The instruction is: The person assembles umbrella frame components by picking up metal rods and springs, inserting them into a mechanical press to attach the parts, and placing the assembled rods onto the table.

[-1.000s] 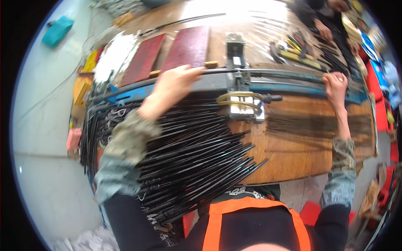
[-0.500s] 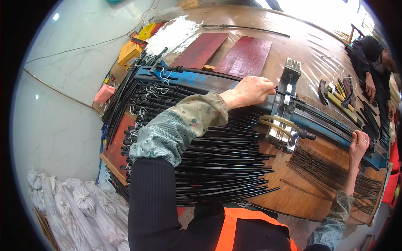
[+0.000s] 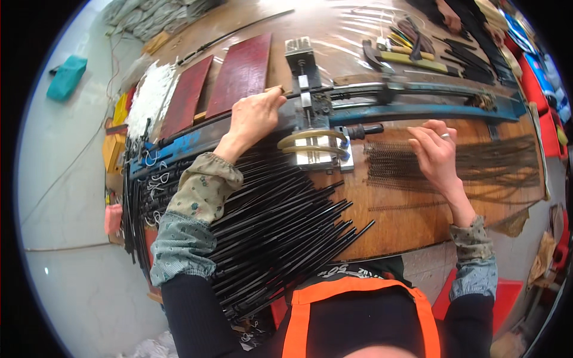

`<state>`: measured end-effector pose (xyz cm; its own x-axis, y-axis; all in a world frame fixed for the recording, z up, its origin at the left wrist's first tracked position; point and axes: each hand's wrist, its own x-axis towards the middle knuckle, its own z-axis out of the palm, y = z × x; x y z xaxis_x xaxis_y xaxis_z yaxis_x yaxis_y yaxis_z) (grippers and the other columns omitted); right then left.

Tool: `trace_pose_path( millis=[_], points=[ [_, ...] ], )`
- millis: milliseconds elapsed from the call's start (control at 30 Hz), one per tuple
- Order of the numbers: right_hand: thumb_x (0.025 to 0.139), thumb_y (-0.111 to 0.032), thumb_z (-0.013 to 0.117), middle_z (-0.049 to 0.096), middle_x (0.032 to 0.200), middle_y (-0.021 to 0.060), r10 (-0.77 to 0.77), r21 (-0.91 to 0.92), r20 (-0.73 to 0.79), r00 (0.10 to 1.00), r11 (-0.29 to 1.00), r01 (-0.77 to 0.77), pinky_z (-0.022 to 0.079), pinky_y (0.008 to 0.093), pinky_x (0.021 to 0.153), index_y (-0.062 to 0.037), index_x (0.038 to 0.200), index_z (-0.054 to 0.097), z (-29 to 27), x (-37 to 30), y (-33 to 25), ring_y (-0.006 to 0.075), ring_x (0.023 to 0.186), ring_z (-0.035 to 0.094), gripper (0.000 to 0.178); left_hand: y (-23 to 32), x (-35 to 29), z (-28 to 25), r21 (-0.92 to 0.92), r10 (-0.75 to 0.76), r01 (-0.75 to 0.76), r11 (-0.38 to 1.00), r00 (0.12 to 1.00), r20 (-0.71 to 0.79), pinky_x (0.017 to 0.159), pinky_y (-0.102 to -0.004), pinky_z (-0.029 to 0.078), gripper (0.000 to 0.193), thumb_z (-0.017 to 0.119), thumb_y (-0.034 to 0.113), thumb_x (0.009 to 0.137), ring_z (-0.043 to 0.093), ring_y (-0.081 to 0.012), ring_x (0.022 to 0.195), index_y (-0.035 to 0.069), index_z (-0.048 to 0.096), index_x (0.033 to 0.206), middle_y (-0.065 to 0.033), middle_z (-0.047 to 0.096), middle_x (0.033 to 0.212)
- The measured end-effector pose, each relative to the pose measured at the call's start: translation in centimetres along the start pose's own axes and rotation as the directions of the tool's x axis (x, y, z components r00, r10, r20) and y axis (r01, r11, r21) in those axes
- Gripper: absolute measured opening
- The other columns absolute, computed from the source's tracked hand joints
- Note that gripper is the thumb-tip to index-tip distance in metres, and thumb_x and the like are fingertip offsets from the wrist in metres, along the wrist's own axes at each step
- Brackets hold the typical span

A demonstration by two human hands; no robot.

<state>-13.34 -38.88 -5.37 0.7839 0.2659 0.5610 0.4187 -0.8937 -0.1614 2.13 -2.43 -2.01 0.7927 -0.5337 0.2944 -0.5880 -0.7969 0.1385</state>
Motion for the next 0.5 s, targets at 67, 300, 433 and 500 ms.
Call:
trace_pose_path(
  millis=[67, 300, 433, 500],
  points=[
    [0.087, -0.014, 0.070, 0.071, 0.097, 0.0031, 0.003, 0.003, -0.017, 1.000, 1.000, -0.003, 0.037, 0.0361, 0.084, -0.0058, 0.109, 0.070, 0.6, -0.5, -0.6, 0.0223, 0.099, 0.060, 0.024, 0.2, 0.3, 0.3, 0.004, 0.008, -0.009, 1.000, 1.000, 0.020, 0.062, -0.0501, 0.051, 0.019, 0.054, 0.029, 0.098, 0.067, -0.0391, 0.075, 0.010, 0.057, 0.094, -0.0179, 0.067, 0.077],
    [0.089, -0.016, 0.069, 0.069, 0.097, 0.0058, -0.012, 0.081, -0.048, 0.999, 0.997, 0.016, 0.038, 0.0358, 0.081, -0.0047, 0.117, 0.066, 1.9, 1.7, -3.8, 0.0235, 0.094, 0.059, 0.030, 0.0, -0.9, 0.5, 0.022, 0.002, -0.002, 1.000, 1.000, 0.009, 0.063, -0.0488, 0.052, 0.021, 0.054, 0.030, 0.098, 0.067, -0.0383, 0.074, 0.010, 0.059, 0.097, -0.0157, 0.068, 0.077],
    [0.088, -0.001, 0.065, 0.063, 0.093, 0.0119, 0.069, 0.391, 0.042, 0.997, 0.917, -0.080, 0.044, 0.0353, 0.081, -0.0017, 0.111, 0.064, 4.4, 2.4, -4.2, 0.0255, 0.090, 0.059, 0.022, 0.1, -1.1, 0.9, 0.016, 0.023, -0.023, 1.000, 0.999, -0.035, 0.062, -0.0478, 0.052, 0.018, 0.056, 0.028, 0.097, 0.067, -0.0370, 0.074, 0.011, 0.060, 0.094, -0.0145, 0.068, 0.079],
    [0.089, 0.003, 0.062, 0.062, 0.092, 0.0123, 0.140, 0.547, 0.137, 0.981, 0.815, -0.193, 0.047, 0.0318, 0.075, -0.0003, 0.108, 0.064, 4.5, 2.1, -3.9, 0.0233, 0.084, 0.061, 0.019, -0.7, -0.6, 1.4, 0.014, 0.058, -0.057, 0.998, 0.995, -0.083, 0.061, -0.0475, 0.052, 0.016, 0.056, 0.026, 0.096, 0.067, -0.0364, 0.074, 0.012, 0.060, 0.094, -0.0139, 0.068, 0.079]
  ],
)
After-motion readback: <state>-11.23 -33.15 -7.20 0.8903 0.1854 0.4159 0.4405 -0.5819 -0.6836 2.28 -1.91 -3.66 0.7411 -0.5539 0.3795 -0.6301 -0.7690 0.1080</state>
